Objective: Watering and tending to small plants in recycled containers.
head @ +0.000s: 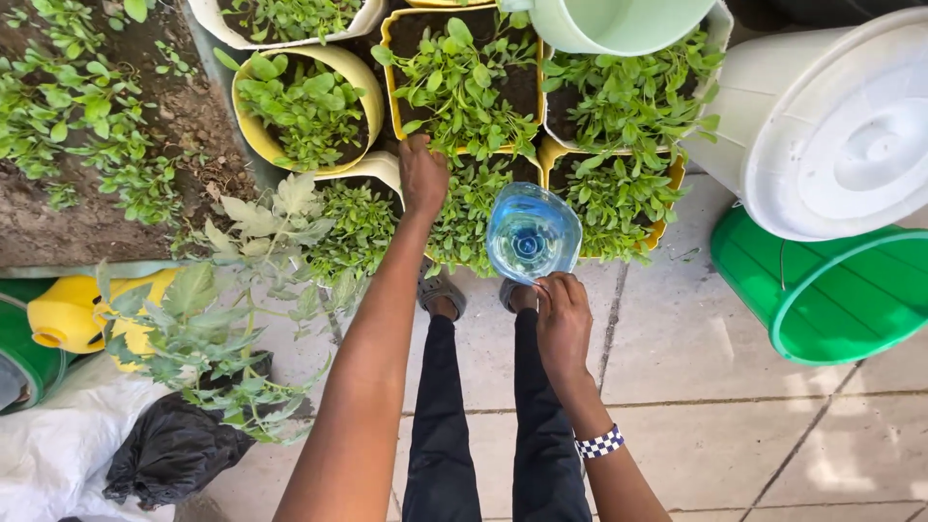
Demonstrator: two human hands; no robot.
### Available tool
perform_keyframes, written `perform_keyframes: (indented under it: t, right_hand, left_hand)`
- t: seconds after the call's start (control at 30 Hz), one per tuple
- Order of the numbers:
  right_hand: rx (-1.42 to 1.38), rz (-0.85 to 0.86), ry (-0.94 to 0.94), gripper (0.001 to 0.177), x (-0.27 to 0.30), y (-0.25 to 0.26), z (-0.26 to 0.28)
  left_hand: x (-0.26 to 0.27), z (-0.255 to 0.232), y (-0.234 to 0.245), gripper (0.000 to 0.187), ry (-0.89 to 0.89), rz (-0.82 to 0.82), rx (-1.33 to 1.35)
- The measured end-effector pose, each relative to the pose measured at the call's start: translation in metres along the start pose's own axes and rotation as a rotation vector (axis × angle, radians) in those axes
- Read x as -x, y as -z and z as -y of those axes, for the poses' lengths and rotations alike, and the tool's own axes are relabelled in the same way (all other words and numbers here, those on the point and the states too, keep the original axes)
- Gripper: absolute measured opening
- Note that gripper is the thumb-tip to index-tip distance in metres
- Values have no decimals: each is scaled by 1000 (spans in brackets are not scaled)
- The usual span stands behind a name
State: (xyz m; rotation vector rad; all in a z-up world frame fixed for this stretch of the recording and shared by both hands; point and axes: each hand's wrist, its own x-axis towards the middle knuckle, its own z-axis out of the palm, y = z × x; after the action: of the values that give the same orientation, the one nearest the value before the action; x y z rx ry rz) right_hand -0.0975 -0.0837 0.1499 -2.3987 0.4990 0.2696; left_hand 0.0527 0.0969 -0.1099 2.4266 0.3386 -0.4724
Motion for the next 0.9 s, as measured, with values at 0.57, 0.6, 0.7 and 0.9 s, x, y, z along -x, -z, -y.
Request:
perform_keyframes:
  t: [0.57, 0.6, 0.7, 0.9]
  right_hand:
    - [16, 123, 64, 9, -4, -21, 33]
    - [8, 105, 57, 9, -4, -23, 37]
    - [3, 74, 50, 8, -11, -25, 49]
    - [93, 38, 54, 9, -37, -22, 63]
  left_hand:
    - [62, 2, 34, 24, -339, -84, -67]
    - [47, -4, 30, 37, -298, -90, -1]
    - [-7, 2, -11, 64, -34, -79, 156]
    - [-35, -11, -58, 77, 156, 30, 339]
